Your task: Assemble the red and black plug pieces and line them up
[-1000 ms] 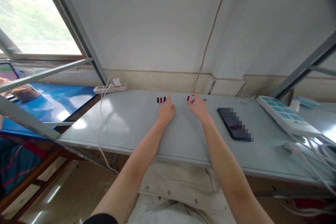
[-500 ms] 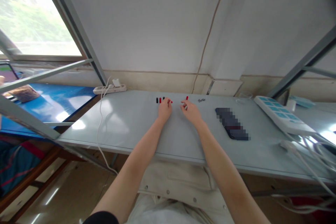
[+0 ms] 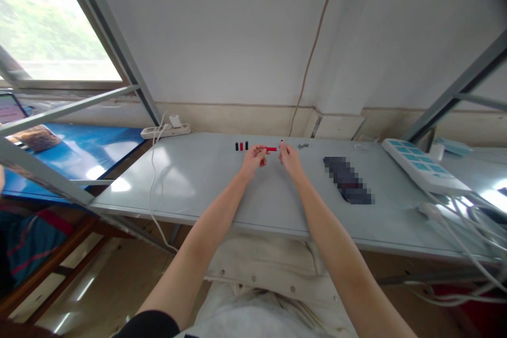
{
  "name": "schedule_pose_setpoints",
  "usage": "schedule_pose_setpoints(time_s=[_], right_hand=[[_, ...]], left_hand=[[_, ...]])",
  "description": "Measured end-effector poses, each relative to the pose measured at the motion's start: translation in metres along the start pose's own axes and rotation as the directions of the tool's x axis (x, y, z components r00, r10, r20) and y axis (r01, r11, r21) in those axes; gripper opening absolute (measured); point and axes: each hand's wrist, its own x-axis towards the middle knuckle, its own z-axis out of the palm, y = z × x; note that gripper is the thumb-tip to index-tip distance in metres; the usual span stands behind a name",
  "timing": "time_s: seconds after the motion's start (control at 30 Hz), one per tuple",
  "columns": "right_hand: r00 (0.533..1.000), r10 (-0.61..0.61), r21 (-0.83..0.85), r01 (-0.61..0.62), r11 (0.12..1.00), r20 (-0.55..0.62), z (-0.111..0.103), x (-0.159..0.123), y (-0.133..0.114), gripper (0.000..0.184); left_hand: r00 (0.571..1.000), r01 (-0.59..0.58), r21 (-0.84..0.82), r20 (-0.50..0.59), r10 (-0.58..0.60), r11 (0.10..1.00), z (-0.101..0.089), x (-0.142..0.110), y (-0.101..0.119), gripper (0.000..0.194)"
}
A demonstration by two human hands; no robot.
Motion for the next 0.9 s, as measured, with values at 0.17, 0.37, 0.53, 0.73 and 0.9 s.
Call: schedule_pose_setpoints(time_s=[0.17,0.37,0.53,0.73,0.9], right_hand=[[0.995,0.045,0.105,-0.054,0.993,0.086,0.001,-0.002,-0.005,0.055],[0.987,0.045,0.169,-0.071,0.983,0.157,0.002,-0.004,-0.012,0.050],[0.981,-0.013,0.189,-0.024,0.982,0.195,0.005,-0.004,-0.012,0.043],[0.981,-0.044,0.185,0.009,0.983,0.186,0.007,-0.001,-0.005,0.031],[0.980,-0.089,0.132,0.066,0.989,0.176,0.006,-0.002,-0.003,0.033]], left_hand=[[1.000,-0.015,-0.021,-0.006,0.015,1.000,0.000,0.000,-0.001,0.028],[0.996,0.083,-0.031,0.036,-0.082,0.996,-0.001,-0.002,0.003,0.035],[0.995,0.097,-0.091,-0.027,-0.099,0.991,0.000,-0.003,0.002,0.034],[0.988,0.081,-0.105,-0.125,-0.094,0.991,-0.002,0.000,-0.003,0.034],[0.983,0.075,-0.094,-0.160,-0.089,0.993,-0.003,0.001,-0.002,0.034]])
